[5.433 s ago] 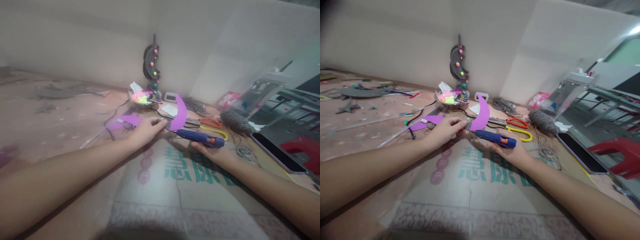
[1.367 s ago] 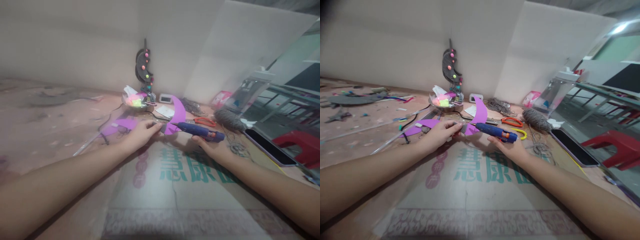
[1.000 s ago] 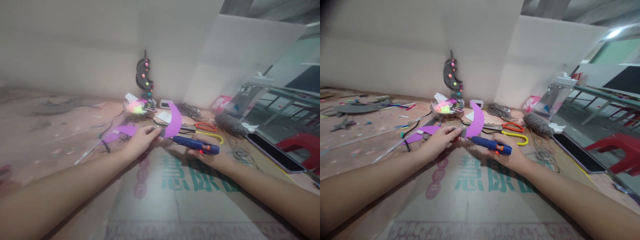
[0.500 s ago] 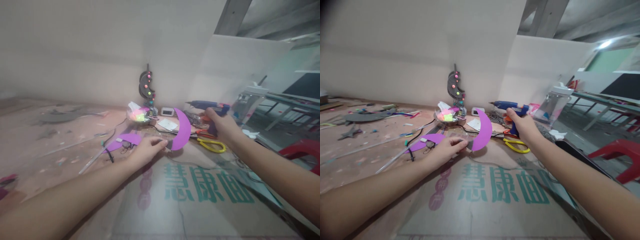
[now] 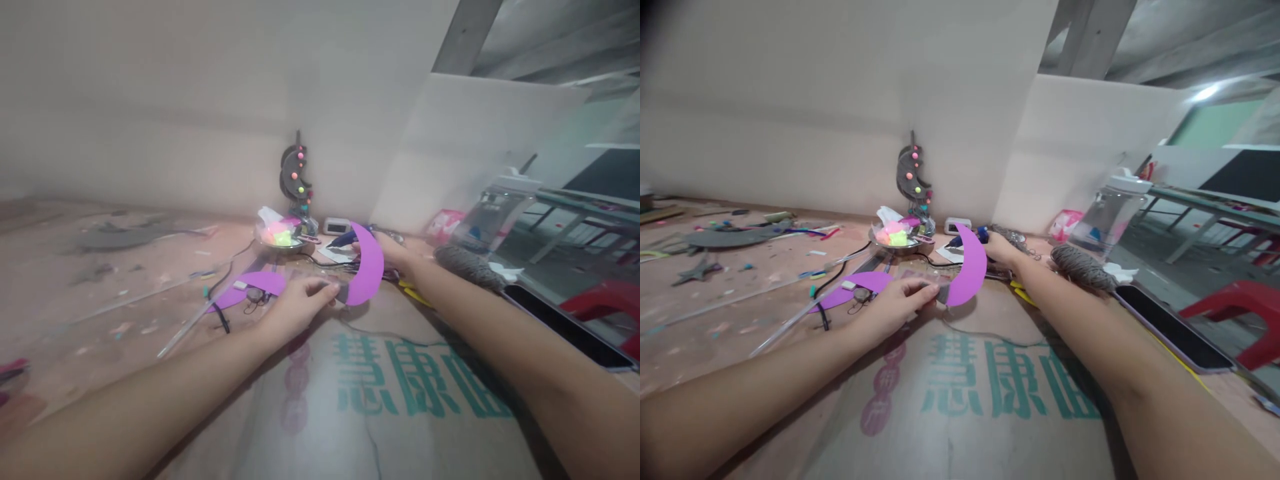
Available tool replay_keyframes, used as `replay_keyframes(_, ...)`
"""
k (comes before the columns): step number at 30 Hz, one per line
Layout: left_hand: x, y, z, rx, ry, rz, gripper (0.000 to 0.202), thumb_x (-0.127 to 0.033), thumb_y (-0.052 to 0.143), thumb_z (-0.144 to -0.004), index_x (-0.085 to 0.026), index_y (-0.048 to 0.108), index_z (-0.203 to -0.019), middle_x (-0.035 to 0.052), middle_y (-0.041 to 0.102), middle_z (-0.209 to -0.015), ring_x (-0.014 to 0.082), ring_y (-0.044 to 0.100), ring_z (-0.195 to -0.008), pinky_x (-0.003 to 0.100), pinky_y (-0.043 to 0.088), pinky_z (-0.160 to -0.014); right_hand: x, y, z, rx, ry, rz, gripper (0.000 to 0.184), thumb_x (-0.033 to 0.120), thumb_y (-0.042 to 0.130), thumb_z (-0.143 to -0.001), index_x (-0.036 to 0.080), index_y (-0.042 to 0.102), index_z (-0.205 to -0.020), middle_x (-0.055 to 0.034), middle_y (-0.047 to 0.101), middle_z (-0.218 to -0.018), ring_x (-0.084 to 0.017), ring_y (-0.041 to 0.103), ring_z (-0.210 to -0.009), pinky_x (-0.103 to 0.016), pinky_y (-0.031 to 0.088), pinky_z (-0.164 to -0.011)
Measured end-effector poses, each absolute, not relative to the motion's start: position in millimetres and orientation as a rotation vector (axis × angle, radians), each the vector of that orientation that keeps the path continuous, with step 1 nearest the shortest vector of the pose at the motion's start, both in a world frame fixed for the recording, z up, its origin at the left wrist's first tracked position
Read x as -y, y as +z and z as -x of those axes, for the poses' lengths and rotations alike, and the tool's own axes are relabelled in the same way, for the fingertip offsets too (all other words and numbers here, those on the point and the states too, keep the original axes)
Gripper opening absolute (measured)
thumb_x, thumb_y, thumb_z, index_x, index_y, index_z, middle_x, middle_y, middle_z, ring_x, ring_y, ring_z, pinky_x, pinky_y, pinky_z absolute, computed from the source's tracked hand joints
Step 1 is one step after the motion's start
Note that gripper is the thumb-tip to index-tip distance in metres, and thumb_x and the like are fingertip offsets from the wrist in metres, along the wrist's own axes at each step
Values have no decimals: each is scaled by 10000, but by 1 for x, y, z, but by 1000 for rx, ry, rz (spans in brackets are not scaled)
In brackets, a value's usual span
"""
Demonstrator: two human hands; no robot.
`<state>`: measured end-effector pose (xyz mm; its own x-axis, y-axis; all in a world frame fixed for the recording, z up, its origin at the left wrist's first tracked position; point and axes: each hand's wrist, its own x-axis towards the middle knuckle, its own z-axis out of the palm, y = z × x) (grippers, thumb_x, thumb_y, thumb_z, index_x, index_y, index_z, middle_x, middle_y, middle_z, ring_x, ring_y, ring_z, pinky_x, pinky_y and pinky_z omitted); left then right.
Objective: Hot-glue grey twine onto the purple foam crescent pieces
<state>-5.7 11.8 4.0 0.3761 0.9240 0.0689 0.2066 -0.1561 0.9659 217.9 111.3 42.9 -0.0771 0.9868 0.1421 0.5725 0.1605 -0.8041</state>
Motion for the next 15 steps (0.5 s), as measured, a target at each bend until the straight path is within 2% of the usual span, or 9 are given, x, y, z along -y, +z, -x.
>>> replay_keyframes(3,-15,2,7,-1022,925,-1607,404,-512,541,-821,-132,614,-705,14,609,-656,108,455,-567,227,296,-533,-111,45,-233,1672,565,1544,479,386,740,-700,135,609,-1086,-143,688,-1017,-242,622,-901,-338,503,-779)
replay_keyframes(5,-18,0,7,-1019,964,-1601,428,-535,536,-816,-134,614,-688,11,595,-643,110,449,-569,235,298,-542,-102,47,-244,1599,383,1521,547,461,654,-770,145,535,-1201,-153,641,-1137,-240,594,-1012,-357,477,-857)
replay_keyframes(8,-20,-3,8,-1005,1005,-1555,424,-539,559,-802,-131,647,-725,29,630,-693,124,493,-615,242,341,-585,-71,46,-251,1553,183,1401,433,495,504,-869,140,587,-1102,-122,667,-1048,-207,615,-966,-348,471,-871)
replay_keyframes(10,-20,-4,7,-987,1030,-1504,418,-532,579,-793,-124,658,-743,45,654,-732,129,520,-642,244,367,-614,-45,44,-248,1700,297,1401,411,504,439,-903,151,649,-926,-86,694,-898,-198,637,-866,-338,489,-822)
replay_keyframes(12,-19,-4,6,-968,1042,-1459,412,-526,589,-792,-121,659,-753,49,660,-748,125,530,-648,242,377,-621,-20,41,-239,1885,406,1423,453,487,388,-931,152,676,-834,-83,709,-859,-203,650,-847,-342,494,-812)
replay_keyframes(15,-17,-4,6,-942,1066,-1458,396,-515,589,-799,-128,650,-741,26,637,-720,113,516,-638,230,365,-604,4,34,-220,2174,505,1340,372,438,434,-929,172,685,-995,-88,711,-1029,-222,642,-973,-364,478,-869)
